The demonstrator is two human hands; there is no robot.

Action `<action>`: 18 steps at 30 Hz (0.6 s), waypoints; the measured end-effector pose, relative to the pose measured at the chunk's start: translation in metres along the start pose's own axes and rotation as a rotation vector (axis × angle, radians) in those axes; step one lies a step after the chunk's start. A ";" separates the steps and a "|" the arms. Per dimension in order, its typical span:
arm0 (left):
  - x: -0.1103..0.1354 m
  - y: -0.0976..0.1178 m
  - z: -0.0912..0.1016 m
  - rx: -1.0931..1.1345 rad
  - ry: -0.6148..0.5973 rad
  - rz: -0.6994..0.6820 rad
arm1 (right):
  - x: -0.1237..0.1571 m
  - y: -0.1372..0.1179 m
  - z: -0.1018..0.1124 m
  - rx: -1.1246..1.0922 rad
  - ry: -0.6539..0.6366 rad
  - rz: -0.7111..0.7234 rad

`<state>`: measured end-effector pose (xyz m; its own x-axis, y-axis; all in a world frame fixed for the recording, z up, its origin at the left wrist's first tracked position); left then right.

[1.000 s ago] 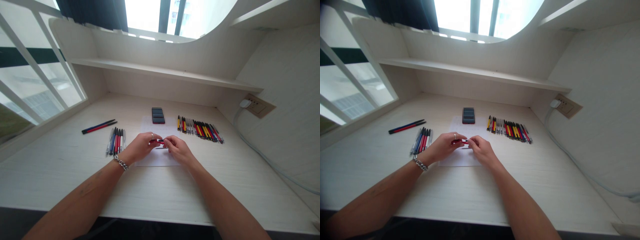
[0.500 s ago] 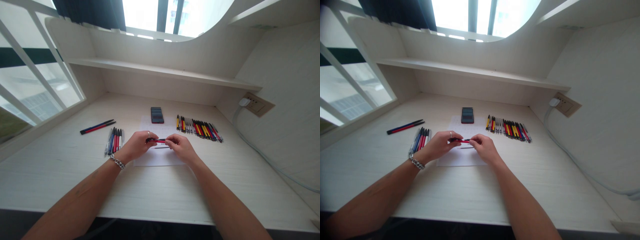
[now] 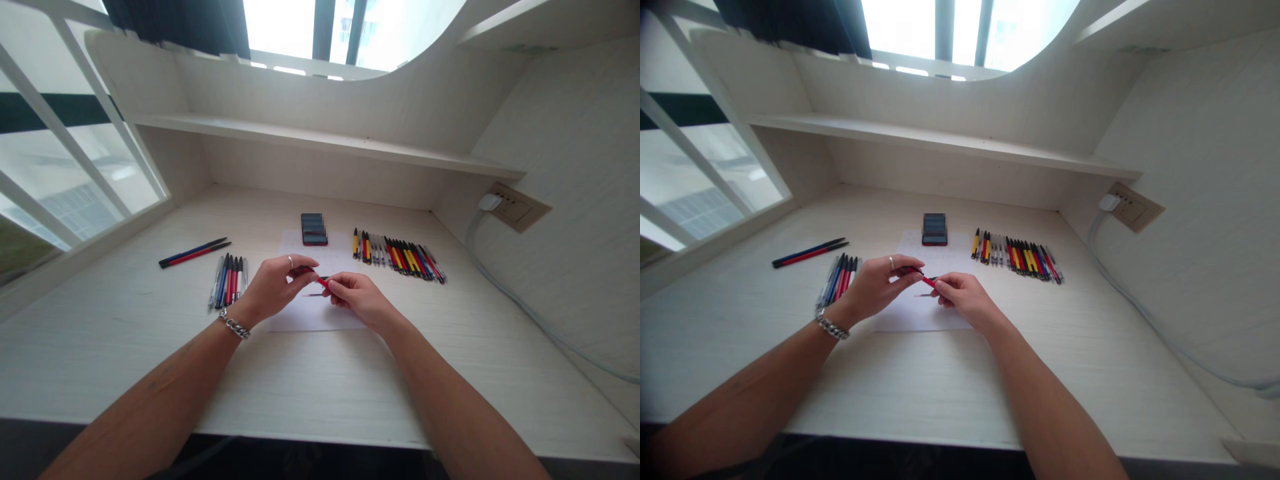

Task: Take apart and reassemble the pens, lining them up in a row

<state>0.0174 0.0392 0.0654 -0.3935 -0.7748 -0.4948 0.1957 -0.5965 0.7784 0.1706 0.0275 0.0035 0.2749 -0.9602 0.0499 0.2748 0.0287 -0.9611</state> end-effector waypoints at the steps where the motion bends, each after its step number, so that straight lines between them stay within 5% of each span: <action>1: 0.000 0.000 0.001 -0.006 -0.001 0.004 | 0.000 0.000 0.000 -0.027 -0.006 -0.005; 8: -0.001 -0.011 0.008 0.000 -0.013 0.074 | 0.001 0.001 0.012 -0.091 0.061 -0.010; 18: -0.002 -0.021 0.018 0.114 0.043 0.137 | 0.001 0.003 0.024 0.121 0.168 0.025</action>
<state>-0.0021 0.0567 0.0573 -0.3307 -0.8571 -0.3951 0.1412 -0.4588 0.8772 0.1936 0.0337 0.0068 0.1282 -0.9913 -0.0298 0.3816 0.0770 -0.9211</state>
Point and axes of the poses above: each hand's wrist, its own x-axis away from the middle knuckle, its own z-axis out of the back of the hand, y = z × x, the point moved 7 cm from there along -x, towards the middle knuckle, and after that the axes turned 14 degrees about x, right-handed, at the moved point
